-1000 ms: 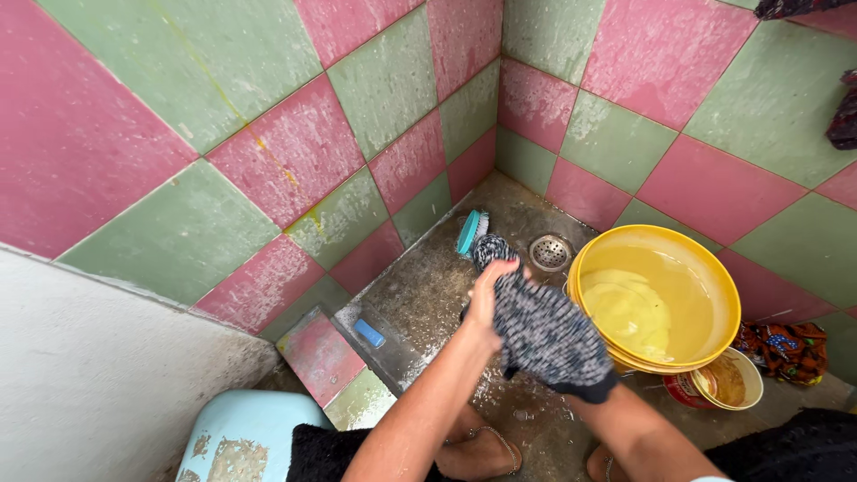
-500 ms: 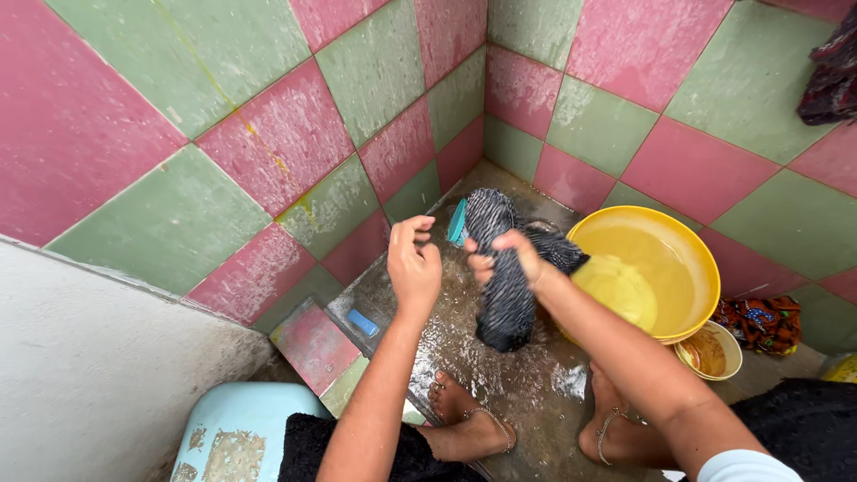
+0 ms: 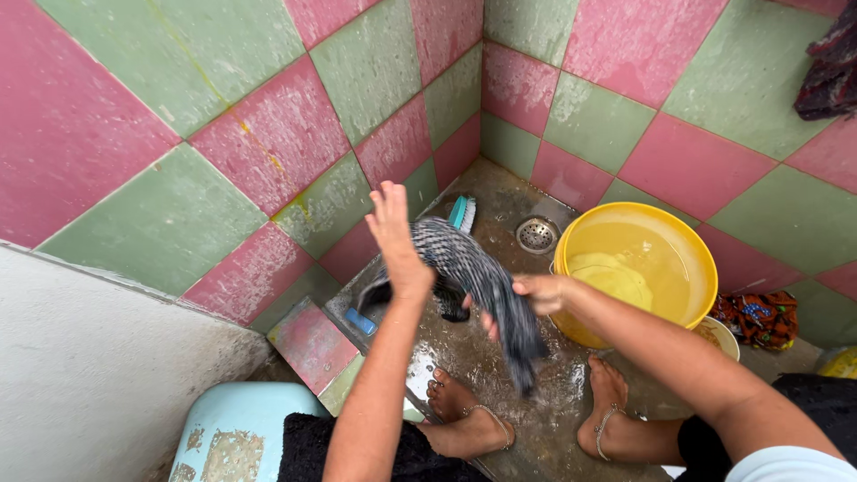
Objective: The person washes clothing by hand on a tiled floor, using a brush, soap from a container, and water from a bucket and tap, then wrings the item out.
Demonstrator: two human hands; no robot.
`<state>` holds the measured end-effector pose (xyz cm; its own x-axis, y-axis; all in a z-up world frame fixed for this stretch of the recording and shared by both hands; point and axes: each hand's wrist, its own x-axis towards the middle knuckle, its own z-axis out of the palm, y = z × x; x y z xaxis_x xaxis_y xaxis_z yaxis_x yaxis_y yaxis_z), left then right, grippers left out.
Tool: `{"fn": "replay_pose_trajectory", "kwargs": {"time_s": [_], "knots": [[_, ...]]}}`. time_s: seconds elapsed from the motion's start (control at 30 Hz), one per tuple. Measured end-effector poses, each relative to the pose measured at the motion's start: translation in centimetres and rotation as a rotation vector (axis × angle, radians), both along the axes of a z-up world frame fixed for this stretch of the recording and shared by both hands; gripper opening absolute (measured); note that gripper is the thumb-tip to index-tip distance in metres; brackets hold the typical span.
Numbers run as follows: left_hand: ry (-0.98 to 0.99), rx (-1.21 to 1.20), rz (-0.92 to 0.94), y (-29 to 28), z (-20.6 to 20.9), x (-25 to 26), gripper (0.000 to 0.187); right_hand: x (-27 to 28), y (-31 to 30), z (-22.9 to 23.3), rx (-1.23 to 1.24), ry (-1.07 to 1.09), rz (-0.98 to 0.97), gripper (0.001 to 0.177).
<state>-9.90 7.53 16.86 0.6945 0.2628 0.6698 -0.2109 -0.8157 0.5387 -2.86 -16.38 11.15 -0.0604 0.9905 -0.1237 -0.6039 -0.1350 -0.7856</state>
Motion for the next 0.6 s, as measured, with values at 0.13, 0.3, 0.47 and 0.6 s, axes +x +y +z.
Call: {"fn": "replay_pose_trajectory", "kwargs": {"time_s": [0.13, 0.3, 0.47, 0.6], "knots": [[-0.102, -0.015, -0.069, 1.1, 0.0, -0.6, 0.094, 1.6, -0.1, -2.2, -0.173, -0.905, -0.618, 0.082], [0.506, 0.243, 0.070, 1.1, 0.3, -0.2, 0.044, 1.9, 1.1, 1.9, -0.427, -1.300, -0.833, 0.065], [0.805, 0.013, 0.078, -0.9, 0.1, -0.2, 0.047, 2.7, 1.7, 5.5, -0.717, -1.739, -0.804, 0.065], [0.922, -0.320, -0.008, -2.6, -1.3, -0.4, 0.055, 4.1, 1.5, 5.7, -0.440, -2.058, -0.872, 0.046]]}}
